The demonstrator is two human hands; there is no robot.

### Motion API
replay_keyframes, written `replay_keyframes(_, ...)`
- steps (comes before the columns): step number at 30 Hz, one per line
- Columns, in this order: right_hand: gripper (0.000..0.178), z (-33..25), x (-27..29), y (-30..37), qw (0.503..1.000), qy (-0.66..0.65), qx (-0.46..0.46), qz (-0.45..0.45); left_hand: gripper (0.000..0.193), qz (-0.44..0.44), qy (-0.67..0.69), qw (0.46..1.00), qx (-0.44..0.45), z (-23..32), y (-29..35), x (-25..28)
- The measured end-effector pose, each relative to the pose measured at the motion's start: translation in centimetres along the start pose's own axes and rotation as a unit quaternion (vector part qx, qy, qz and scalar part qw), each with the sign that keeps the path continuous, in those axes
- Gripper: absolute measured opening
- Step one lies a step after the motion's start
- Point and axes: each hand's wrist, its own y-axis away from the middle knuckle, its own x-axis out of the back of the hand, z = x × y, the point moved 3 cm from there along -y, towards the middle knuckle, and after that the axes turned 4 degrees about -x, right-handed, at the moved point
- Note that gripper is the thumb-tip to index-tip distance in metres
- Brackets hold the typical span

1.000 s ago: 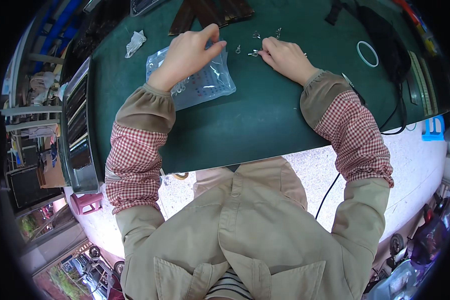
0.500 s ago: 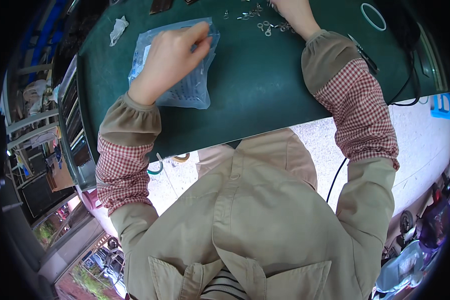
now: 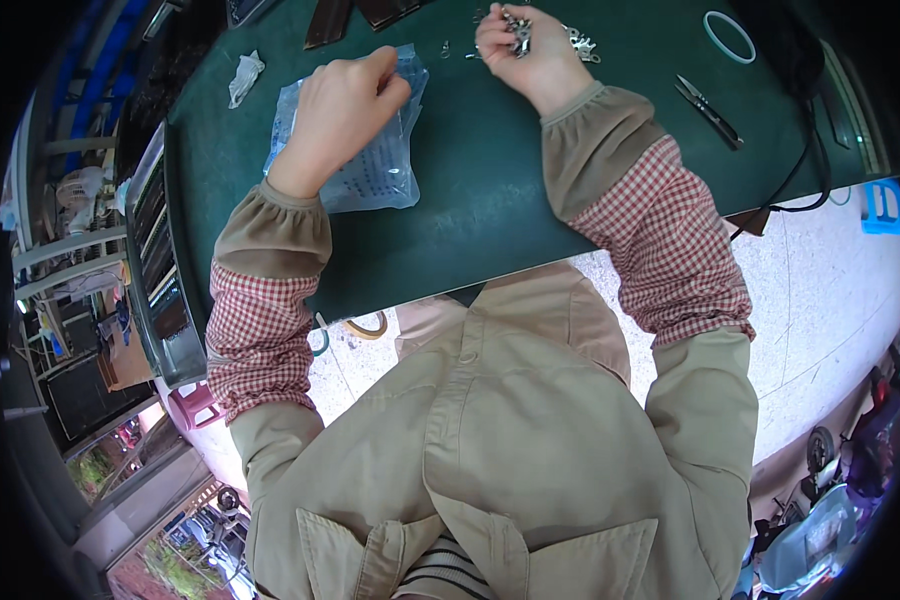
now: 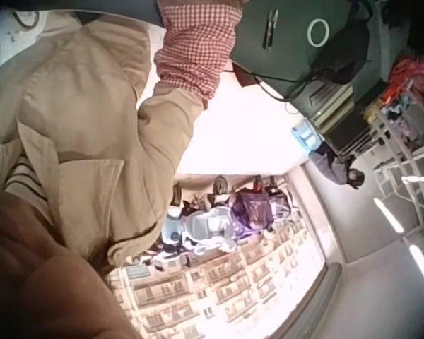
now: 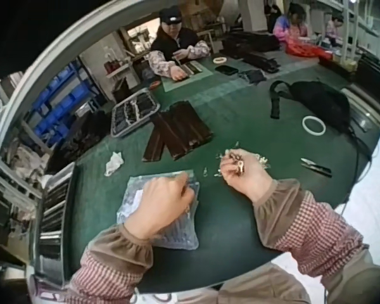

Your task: The recorder is assembling small metal components onto a strip, measuring the strip with a tape measure, and packing parts into a plastic bag.

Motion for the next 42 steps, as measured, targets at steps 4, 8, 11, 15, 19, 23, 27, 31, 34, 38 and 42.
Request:
replay_keyframes(4, 0.017, 7.5, -2.8, -1.8, 0.997, -0.043, 0.027, 0.052, 0.018, 0.017, 0.028, 0.999, -0.001, -1.3, 0.0, -0.9)
replay_keyframes(8, 0.018, 11.7, -6.3, -1.8, 0.93, 0.1, 0.22, 0.277, 0.017, 0.02, 0.054, 0.998, 0.009, -2.1, -0.2, -0.7)
replay_keyframes(11, 0.021, 12.2, -6.2, -1.9, 0.933, 0.121, 0.172, 0.292, 0.018, 0.023, 0.059, 0.998, 0.013, -2.2, -0.4, -0.7)
replay_keyframes(15, 0.021, 11.9, -7.3, -1.3, 0.92, 0.165, 0.194, 0.299, 0.018, 0.032, 0.051, 0.998, 0.01, -2.0, -0.3, -1.1)
replay_keyframes(19, 0.021, 11.7, -6.8, -1.5, 0.91, 0.189, 0.169, 0.327, 0.019, 0.042, 0.055, 0.998, 0.001, -2.1, -0.1, -1.3)
replay_keyframes(23, 0.021, 11.6, -7.6, -1.3, 0.905, 0.231, 0.134, 0.332, 0.018, 0.05, 0.045, 0.998, -0.002, -2.1, 0.0, -1.7)
replay_keyframes(27, 0.021, 12.1, -8.8, -1.6, 0.873, 0.291, 0.121, 0.372, 0.017, 0.05, 0.033, 0.998, 0.004, -2.0, 0.0, -1.8)
replay_keyframes(31, 0.02, 12.0, -9.0, -2.4, 0.864, 0.338, 0.077, 0.365, 0.016, 0.06, 0.042, 0.997, 0.008, -2.0, 0.0, -1.7)
replay_keyframes(34, 0.024, 12.0, -9.5, -2.9, 0.855, 0.381, 0.07, 0.345, 0.016, 0.069, 0.05, 0.996, 0.008, -2.1, -0.1, -1.6)
replay_keyframes(38, 0.031, 12.9, -11.2, -3.6, 0.837, 0.445, 0.011, 0.319, 0.017, 0.089, 0.057, 0.994, 0.014, -2.5, 0.4, -1.0)
replay_keyframes(42, 0.037, 9.7, -10.3, -4.7, 0.863, 0.414, -0.064, 0.283, 0.017, 0.106, 0.075, 0.991, 0.02, -2.4, -0.1, -0.6)
